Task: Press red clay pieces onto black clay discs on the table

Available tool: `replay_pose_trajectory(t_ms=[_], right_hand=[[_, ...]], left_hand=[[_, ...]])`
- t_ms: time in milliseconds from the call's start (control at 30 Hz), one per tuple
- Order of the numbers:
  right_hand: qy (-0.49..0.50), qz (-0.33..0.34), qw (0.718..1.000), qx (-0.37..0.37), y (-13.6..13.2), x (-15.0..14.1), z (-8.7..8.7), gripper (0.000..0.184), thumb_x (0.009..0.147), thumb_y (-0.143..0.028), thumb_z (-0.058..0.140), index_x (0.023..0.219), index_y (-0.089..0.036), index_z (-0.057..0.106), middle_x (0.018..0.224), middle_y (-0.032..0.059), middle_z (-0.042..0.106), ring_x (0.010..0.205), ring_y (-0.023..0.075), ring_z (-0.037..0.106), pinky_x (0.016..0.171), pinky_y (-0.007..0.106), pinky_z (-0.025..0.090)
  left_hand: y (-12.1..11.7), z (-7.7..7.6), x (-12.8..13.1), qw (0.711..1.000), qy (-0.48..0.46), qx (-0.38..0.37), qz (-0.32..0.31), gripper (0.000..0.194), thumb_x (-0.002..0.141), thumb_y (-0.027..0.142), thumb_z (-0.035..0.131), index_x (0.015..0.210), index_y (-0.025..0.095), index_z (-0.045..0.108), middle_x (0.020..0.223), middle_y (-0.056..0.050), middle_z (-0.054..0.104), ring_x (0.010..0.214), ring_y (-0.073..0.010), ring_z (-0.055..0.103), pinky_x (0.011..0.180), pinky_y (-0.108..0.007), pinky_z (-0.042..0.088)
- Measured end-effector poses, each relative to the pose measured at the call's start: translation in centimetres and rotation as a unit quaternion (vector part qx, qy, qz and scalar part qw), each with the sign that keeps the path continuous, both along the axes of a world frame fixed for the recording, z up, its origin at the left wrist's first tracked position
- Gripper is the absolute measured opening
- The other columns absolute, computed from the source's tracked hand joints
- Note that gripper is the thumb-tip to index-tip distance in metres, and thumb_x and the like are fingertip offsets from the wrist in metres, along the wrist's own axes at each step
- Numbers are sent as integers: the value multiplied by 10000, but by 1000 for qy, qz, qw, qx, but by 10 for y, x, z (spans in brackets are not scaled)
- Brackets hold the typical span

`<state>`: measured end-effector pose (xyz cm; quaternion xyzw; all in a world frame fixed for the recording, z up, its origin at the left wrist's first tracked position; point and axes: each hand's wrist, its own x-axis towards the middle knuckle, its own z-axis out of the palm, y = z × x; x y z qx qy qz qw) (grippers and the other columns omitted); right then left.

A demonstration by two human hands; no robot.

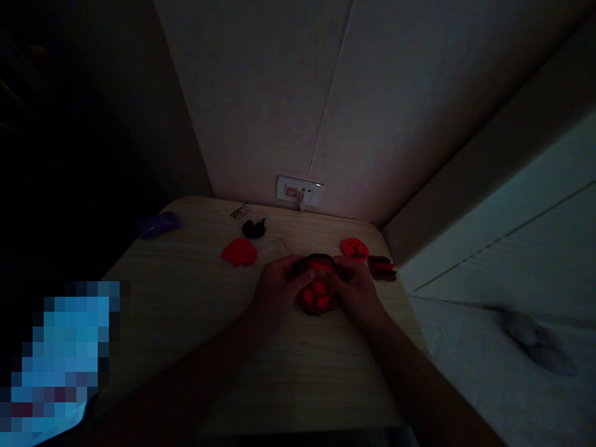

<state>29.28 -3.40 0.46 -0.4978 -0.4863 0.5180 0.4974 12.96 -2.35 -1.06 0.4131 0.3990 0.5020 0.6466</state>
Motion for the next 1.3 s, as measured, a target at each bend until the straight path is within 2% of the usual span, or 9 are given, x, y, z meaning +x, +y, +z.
replay_pose_trajectory(t_ms=[400,667,867,1167,1300], right_hand=[[3,-17,1000,-9,-1,1,-1,283,686,-438,901,790,-203,782,695,2,737,571,142,619,535,242,496],[46,-30,998,-20,2,3,-5,272,736,-446,874,703,-194,777,609,-6,694,506,106,549,485,220,418],[110,-17,993,-42,1,2,-1,312,755,-469,852,656,-189,758,605,-2,679,531,117,545,527,241,431],[112,-28,992,-46,2,4,-4,318,745,-491,851,670,-198,753,605,8,674,540,141,546,529,264,428],[71,-21,997,-34,3,6,-7,277,764,-465,843,719,-199,780,650,19,707,550,149,560,536,277,439]], left_hand=[[-2,-3,-1,999,-27,-18,5,305,777,393,816,984,169,804,846,-46,783,727,-170,689,667,-266,523],[-1,3,0,995,-76,-64,25,268,754,381,835,897,157,800,802,-44,779,684,-159,689,649,-261,528],[-1,3,0,995,-72,-63,35,289,742,382,848,919,157,804,838,-50,794,715,-164,704,676,-263,547],[-1,3,1,993,-80,-72,55,284,725,381,850,866,142,790,769,-48,770,649,-156,683,632,-264,542],[-1,7,1,991,-85,-76,65,292,718,381,850,865,138,784,777,-50,772,651,-157,686,625,-261,544]])
